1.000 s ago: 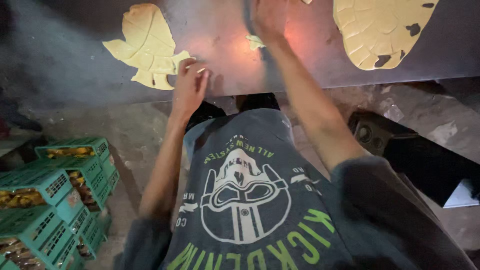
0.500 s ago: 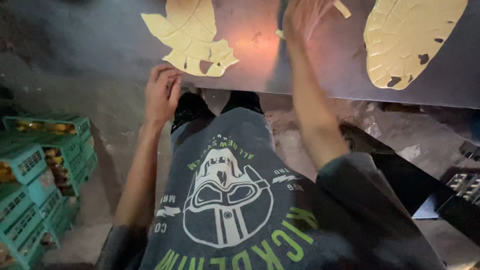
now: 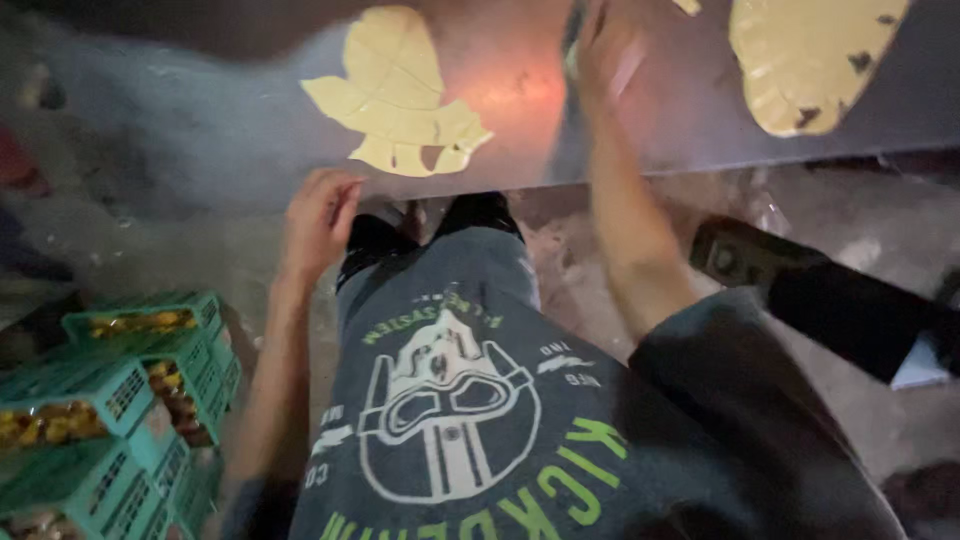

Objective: The person tears pieces from flattened dough sheets on a metal table and rolls each piece by hand into a dough stick, setting the finished sticks aside. The person then places the shaped dough sticks onto a baking tray and continues shaping more dough pieces.

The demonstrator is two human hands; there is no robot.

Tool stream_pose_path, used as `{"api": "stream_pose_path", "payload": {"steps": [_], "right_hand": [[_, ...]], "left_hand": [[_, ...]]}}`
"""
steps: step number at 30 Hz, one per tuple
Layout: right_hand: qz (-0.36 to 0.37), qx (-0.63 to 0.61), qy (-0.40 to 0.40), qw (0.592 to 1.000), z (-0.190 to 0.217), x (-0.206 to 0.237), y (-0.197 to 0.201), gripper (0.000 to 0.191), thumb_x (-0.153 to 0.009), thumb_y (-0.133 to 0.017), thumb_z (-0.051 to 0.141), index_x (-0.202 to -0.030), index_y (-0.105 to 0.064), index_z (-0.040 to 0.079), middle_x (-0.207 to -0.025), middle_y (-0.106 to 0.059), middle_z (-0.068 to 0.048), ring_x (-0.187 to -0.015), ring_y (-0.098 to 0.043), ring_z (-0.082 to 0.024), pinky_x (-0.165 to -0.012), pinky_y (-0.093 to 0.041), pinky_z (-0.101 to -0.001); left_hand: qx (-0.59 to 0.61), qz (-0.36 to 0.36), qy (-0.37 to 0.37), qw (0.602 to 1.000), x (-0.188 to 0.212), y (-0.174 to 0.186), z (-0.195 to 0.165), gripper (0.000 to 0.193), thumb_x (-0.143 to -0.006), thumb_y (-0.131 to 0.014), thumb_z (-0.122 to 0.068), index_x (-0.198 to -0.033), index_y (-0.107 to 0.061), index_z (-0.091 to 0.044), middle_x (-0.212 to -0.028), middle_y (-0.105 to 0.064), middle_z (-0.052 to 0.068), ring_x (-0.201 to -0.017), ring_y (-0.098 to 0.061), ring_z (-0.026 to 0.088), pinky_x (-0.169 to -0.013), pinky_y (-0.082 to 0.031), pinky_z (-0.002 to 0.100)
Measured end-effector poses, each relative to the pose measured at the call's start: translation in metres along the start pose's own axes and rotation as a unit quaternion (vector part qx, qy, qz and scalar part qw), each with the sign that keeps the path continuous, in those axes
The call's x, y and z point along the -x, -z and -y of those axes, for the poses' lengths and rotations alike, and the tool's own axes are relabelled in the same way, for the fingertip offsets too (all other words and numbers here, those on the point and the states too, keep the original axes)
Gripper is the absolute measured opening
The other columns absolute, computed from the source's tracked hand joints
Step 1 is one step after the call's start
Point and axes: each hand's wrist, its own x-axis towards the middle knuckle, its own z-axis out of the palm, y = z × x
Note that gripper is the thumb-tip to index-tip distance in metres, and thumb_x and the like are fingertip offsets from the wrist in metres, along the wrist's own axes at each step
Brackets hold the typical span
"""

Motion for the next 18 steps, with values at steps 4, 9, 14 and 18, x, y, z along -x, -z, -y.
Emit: {"api": "stream_pose_path", "payload": {"steps": [4, 9, 14, 18], "right_hand": [[-0.005, 0.022, 0.041, 0.999, 0.018, 0.096, 0.022, 0.027, -0.102, -0.06, 0.025, -0.089, -0.068, 0.003, -0.091, -0.067, -0.021, -0.09, -0.063, -0.042, -0.086, -0.046, -0.0549], [-0.061, 0.003, 0.026, 0.998, 0.002, -0.018, -0.008, 0.03, -0.106, -0.057, 0.027, -0.095, -0.07, 0.003, -0.094, -0.069, -0.02, -0.088, -0.062, -0.042, -0.083, -0.045, -0.055], [-0.047, 0.065, -0.023, 0.996, 0.013, 0.0, -0.008, 0.031, -0.104, -0.06, 0.029, -0.089, -0.07, 0.004, -0.086, -0.068, -0.02, -0.082, -0.063, -0.041, -0.083, -0.045, -0.0566], [-0.007, 0.061, 0.014, 0.998, 0.055, 0.083, 0.015, 0.032, -0.102, -0.063, 0.03, -0.085, -0.07, 0.005, -0.08, -0.068, -0.019, -0.078, -0.064, -0.04, -0.084, -0.045, -0.0578]], "left_hand": [[0.035, -0.02, 0.022, 0.999, 0.005, 0.007, 0.009, 0.017, -0.101, -0.065, 0.001, -0.116, -0.067, -0.005, -0.109, -0.067, 0.013, -0.087, -0.067, 0.024, -0.075, -0.054, 0.033], [0.016, 0.001, 0.034, 0.999, 0.011, 0.005, 0.02, 0.016, -0.101, -0.066, -0.001, -0.116, -0.068, -0.005, -0.105, -0.066, 0.014, -0.084, -0.066, 0.026, -0.073, -0.053, 0.034], [-0.013, 0.063, 0.049, 0.997, 0.007, 0.008, 0.019, 0.018, -0.101, -0.066, -0.002, -0.118, -0.068, -0.006, -0.103, -0.067, 0.014, -0.083, -0.067, 0.026, -0.073, -0.054, 0.034], [0.012, 0.002, 0.008, 1.0, 0.008, 0.017, 0.018, 0.015, -0.099, -0.067, -0.002, -0.113, -0.068, -0.006, -0.106, -0.069, 0.014, -0.085, -0.068, 0.028, -0.07, -0.054, 0.035]]}}
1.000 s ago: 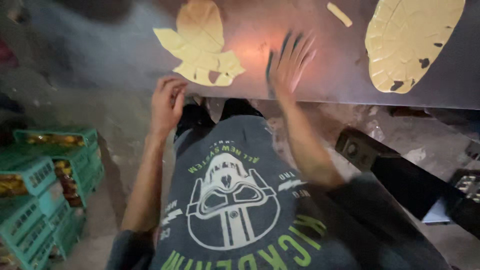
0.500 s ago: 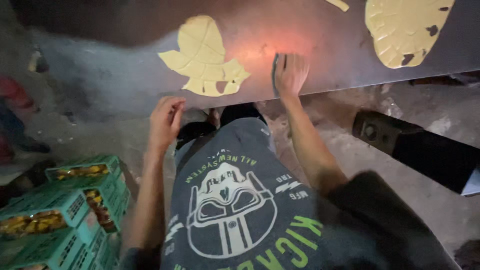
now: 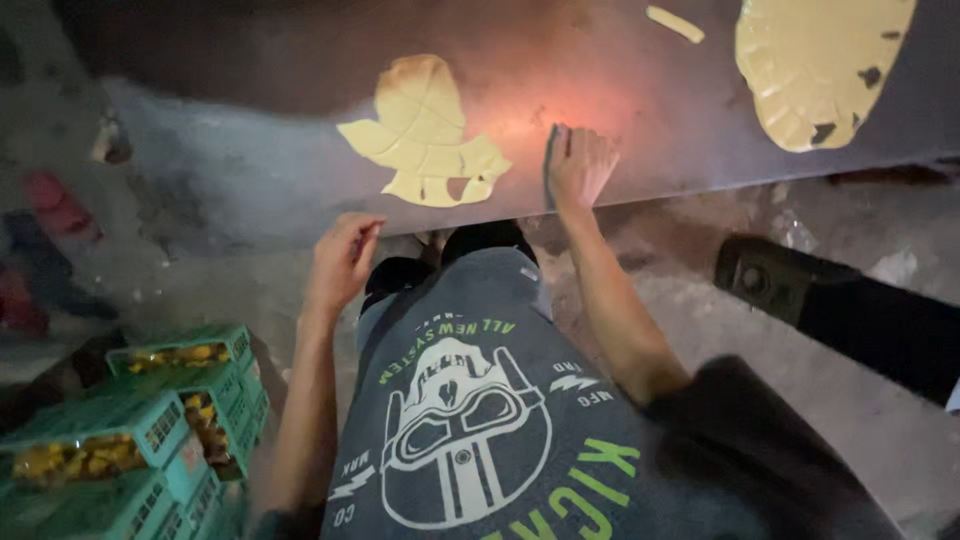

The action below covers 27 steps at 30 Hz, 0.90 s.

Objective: The person tears pieces from flattened dough sheets on a metal table and rolls each piece by hand into a dough stick, setting the finished sticks aside. The person then places the shaped dough sticks onto a baking tray and continues shaping more dough pieces.

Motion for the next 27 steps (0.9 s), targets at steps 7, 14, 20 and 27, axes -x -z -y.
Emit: {"api": "stream_pose_path", "payload": {"steps": [7, 14, 20, 27], "right_hand": [[0.087, 0.06, -0.046, 0.993, -0.049, -0.102, -0.044, 0.043, -0.113, -0.053, 0.043, -0.101, -0.073, 0.008, -0.095, -0.07, -0.02, -0.088, -0.066, -0.039, -0.079, -0.051, -0.053], [0.084, 0.016, -0.079, 0.993, -0.004, -0.011, -0.027, 0.03, -0.103, -0.06, 0.035, -0.101, -0.072, 0.007, -0.102, -0.071, -0.016, -0.103, -0.065, -0.038, -0.095, -0.044, -0.0567], [0.048, -0.064, -0.119, 0.99, -0.03, -0.123, -0.046, 0.038, -0.105, -0.052, 0.037, -0.098, -0.069, 0.004, -0.097, -0.07, -0.019, -0.093, -0.061, -0.039, -0.089, -0.044, -0.0528], [0.035, -0.004, -0.06, 0.998, 0.001, -0.016, -0.03, 0.039, -0.106, -0.052, 0.037, -0.105, -0.066, 0.001, -0.104, -0.064, -0.023, -0.1, -0.055, -0.042, -0.092, -0.041, -0.0545]], "left_hand": [[-0.034, 0.005, -0.031, 0.999, 0.015, 0.007, 0.01, 0.015, -0.101, -0.067, -0.001, -0.115, -0.069, -0.004, -0.103, -0.068, 0.015, -0.084, -0.065, 0.03, -0.074, -0.052, 0.038], [-0.016, -0.002, 0.032, 0.999, 0.018, 0.016, 0.001, 0.012, -0.1, -0.067, -0.002, -0.112, -0.068, -0.004, -0.099, -0.068, 0.015, -0.079, -0.065, 0.03, -0.07, -0.051, 0.037], [-0.02, -0.003, -0.018, 1.0, 0.026, 0.016, 0.002, 0.015, -0.101, -0.066, -0.004, -0.116, -0.068, -0.005, -0.106, -0.069, 0.014, -0.087, -0.067, 0.03, -0.075, -0.053, 0.036], [0.002, 0.029, 0.068, 0.997, 0.021, 0.002, 0.005, 0.015, -0.098, -0.067, -0.004, -0.113, -0.069, -0.007, -0.101, -0.07, 0.013, -0.076, -0.066, 0.03, -0.068, -0.053, 0.038]]}}
